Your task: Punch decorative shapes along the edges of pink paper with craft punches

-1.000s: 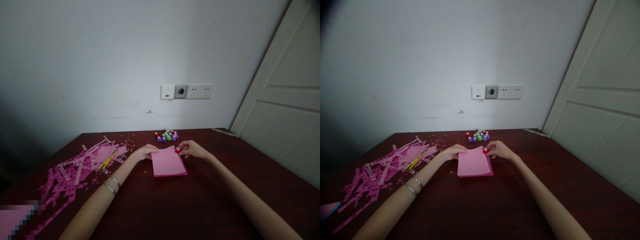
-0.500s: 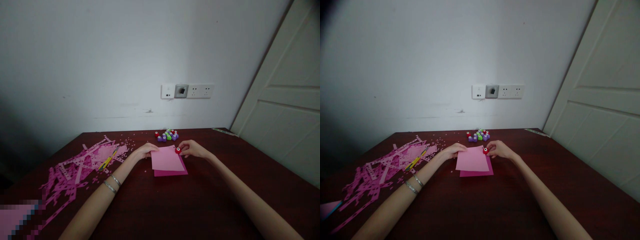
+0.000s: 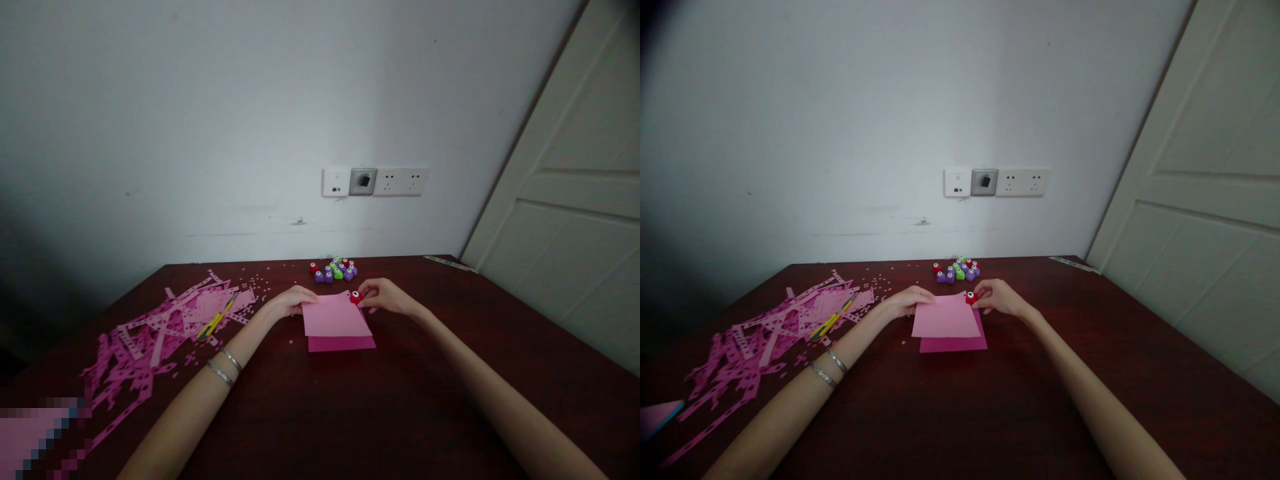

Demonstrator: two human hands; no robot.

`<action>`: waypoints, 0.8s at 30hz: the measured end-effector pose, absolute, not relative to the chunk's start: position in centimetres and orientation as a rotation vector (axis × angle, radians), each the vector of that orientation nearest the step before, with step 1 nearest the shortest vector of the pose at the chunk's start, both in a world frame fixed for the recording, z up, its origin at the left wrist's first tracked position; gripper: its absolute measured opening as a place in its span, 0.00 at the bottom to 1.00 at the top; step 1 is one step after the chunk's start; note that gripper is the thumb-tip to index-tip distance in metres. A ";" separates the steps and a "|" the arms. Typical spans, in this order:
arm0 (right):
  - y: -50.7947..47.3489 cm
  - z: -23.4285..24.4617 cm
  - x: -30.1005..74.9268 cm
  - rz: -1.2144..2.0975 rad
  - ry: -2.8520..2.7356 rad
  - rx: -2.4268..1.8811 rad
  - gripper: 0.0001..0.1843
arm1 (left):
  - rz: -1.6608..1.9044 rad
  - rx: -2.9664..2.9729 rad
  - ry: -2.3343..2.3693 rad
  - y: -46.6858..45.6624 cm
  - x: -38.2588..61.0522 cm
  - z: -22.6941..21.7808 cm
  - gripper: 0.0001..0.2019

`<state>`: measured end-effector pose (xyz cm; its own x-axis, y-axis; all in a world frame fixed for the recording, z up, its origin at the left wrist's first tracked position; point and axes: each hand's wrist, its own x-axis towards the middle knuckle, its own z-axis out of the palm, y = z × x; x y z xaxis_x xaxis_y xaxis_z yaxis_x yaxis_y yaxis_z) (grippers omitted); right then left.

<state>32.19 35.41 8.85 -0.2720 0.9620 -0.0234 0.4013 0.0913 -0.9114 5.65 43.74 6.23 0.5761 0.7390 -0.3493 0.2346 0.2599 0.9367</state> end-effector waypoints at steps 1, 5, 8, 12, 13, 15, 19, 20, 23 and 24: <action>35.4 8.8 32.2 1.133 -1.746 -1.348 0.17 | 0.418 1.305 0.932 43.7 5.6 6.2 0.08; 35.5 8.6 32.2 1.088 -1.744 -1.346 0.16 | 0.408 1.314 0.903 43.6 5.6 6.4 0.09; 35.5 8.6 32.2 1.110 -1.752 -1.335 0.15 | 0.408 1.312 0.921 43.4 5.7 6.6 0.08; 35.5 8.6 32.2 1.147 -1.755 -1.326 0.16 | 0.427 1.303 0.925 43.4 5.7 6.6 0.08; 35.5 8.5 32.2 1.159 -1.753 -1.324 0.16 | 0.432 1.302 0.919 43.4 5.7 6.6 0.08; 35.5 8.5 32.2 1.180 -1.747 -1.325 0.15 | 0.436 1.300 0.907 43.5 5.7 6.4 0.08; 35.5 8.3 32.2 1.203 -1.734 -1.325 0.15 | 0.417 1.296 0.902 43.5 5.7 6.3 0.09; 35.5 8.3 32.2 1.205 -1.729 -1.318 0.15 | 0.408 1.298 0.900 43.4 5.7 6.3 0.09; 35.5 8.2 32.1 1.204 -1.720 -1.300 0.14 | 0.359 1.343 0.869 43.2 5.5 6.6 0.11; 35.5 8.2 32.1 1.205 -1.718 -1.299 0.14 | 0.331 1.374 0.851 43.1 5.4 6.7 0.11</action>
<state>32.09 35.50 8.20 -0.2880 0.9573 -0.0240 0.3485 0.0814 -0.9338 5.38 43.12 6.68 0.6697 0.6635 -0.3336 0.2630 0.2082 0.9421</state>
